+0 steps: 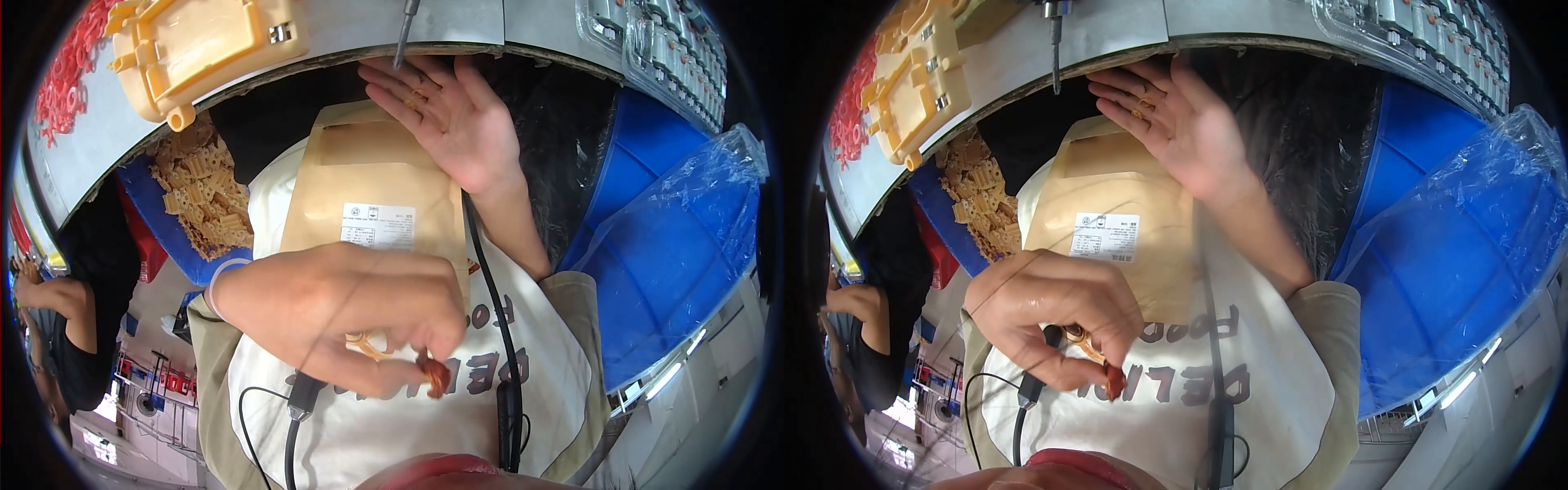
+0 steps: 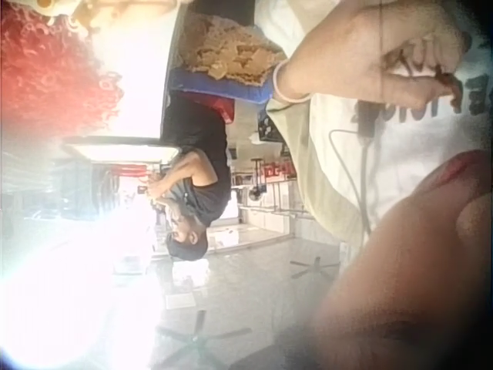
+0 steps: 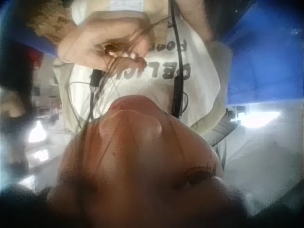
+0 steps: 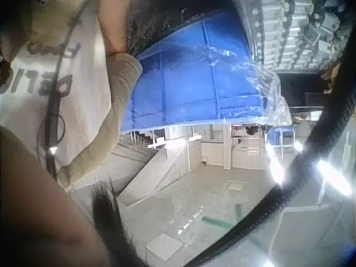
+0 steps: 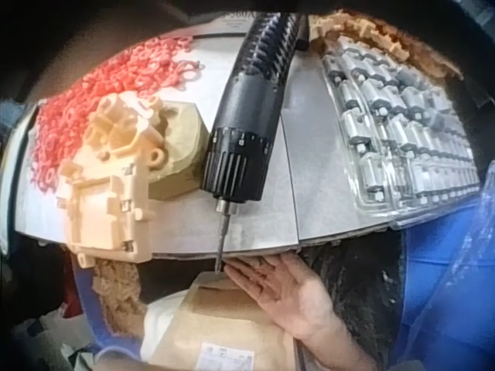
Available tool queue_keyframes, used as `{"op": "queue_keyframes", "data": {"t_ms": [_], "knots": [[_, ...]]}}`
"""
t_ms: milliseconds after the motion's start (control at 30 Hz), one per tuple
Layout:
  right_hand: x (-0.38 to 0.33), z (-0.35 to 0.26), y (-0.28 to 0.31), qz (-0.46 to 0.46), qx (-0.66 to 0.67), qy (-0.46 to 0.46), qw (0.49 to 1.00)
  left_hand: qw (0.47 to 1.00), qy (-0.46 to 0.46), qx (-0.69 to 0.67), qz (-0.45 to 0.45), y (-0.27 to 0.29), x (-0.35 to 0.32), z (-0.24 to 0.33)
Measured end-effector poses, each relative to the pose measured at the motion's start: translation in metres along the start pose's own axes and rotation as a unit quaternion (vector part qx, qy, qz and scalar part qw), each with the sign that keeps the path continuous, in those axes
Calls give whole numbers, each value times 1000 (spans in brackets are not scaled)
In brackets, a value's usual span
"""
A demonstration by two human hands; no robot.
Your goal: The person assembles small plastic components for a toy by hand, using an electric screwdriver to secure screws into a yellow plastic housing with pink plastic rings.
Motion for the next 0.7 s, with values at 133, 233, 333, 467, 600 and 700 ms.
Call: {"op": "queue_keyframes", "data": {"t_ms": [133,233,333,467,600,700], "knots": [[-1,0,0,-1,-17,0,1000,999,-36,-36,-3,-2,6,10],[-1,0,-1,-9,-29,7,1000,990,-75,-117,16,-1,7,12],[-2,2,-1,-4,-33,1,999,984,-102,-143,24,-8,8,13],[1,1,2,-15,-29,5,999,982,-140,-114,57,-2,4,14],[2,0,3,-13,-30,10,999,984,-163,-54,43,2,7,19],[3,3,1,-35,-39,3,999,981,-179,-48,57,0,6,21]]}}
Point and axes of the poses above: each hand's wrist, its own x-axis towards the middle knuckle, its own y-axis out of the back of the hand, z = x × y, the point moved 5 cm from there along x, towards the middle knuckle, and after that the axes turned 1 degree about -z, right-handed, at the moved point
